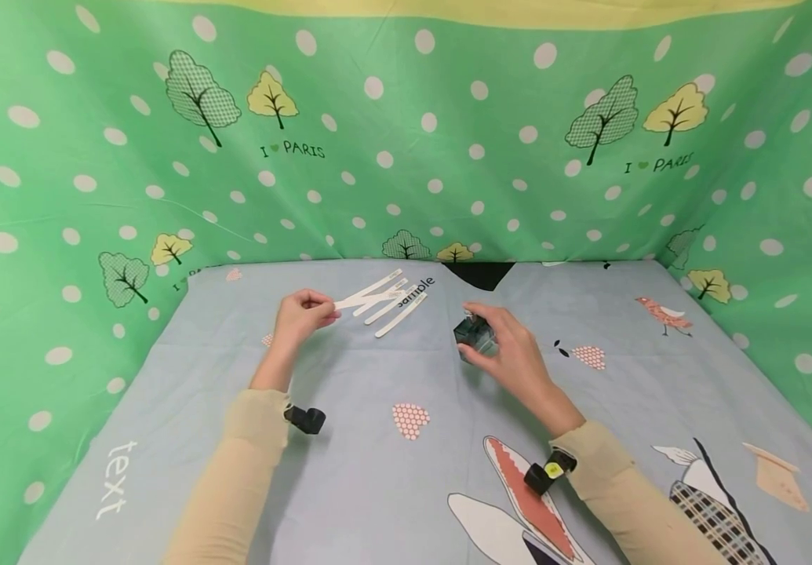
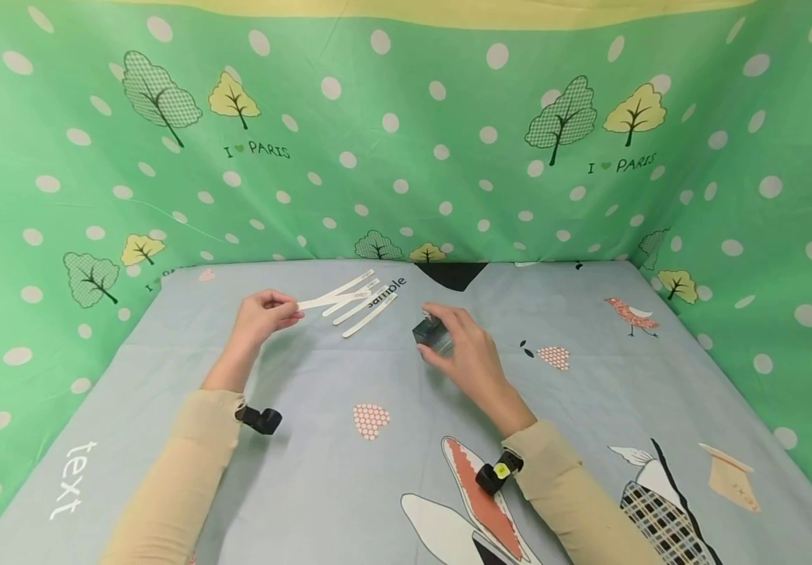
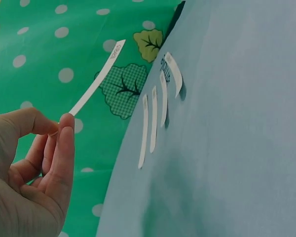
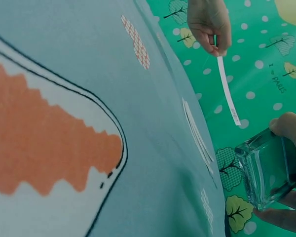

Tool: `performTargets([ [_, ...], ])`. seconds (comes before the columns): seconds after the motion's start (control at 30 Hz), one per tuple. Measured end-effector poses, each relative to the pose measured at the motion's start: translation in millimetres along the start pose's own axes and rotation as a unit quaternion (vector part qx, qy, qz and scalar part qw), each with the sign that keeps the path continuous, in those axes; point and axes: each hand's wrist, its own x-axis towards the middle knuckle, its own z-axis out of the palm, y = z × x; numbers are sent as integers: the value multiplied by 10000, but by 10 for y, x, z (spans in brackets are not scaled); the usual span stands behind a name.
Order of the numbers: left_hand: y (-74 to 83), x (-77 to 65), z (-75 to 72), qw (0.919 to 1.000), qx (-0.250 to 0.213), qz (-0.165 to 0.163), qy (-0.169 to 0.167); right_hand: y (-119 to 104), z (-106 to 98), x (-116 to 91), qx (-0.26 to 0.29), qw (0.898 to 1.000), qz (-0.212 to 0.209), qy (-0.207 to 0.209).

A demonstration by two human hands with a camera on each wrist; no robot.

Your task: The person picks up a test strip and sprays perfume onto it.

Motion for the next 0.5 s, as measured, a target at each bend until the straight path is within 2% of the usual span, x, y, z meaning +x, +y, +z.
performTargets([
  [0.5,49,-23,187,9997,-11,76,-231,-17,55,21,91,9999,-46,-17],
])
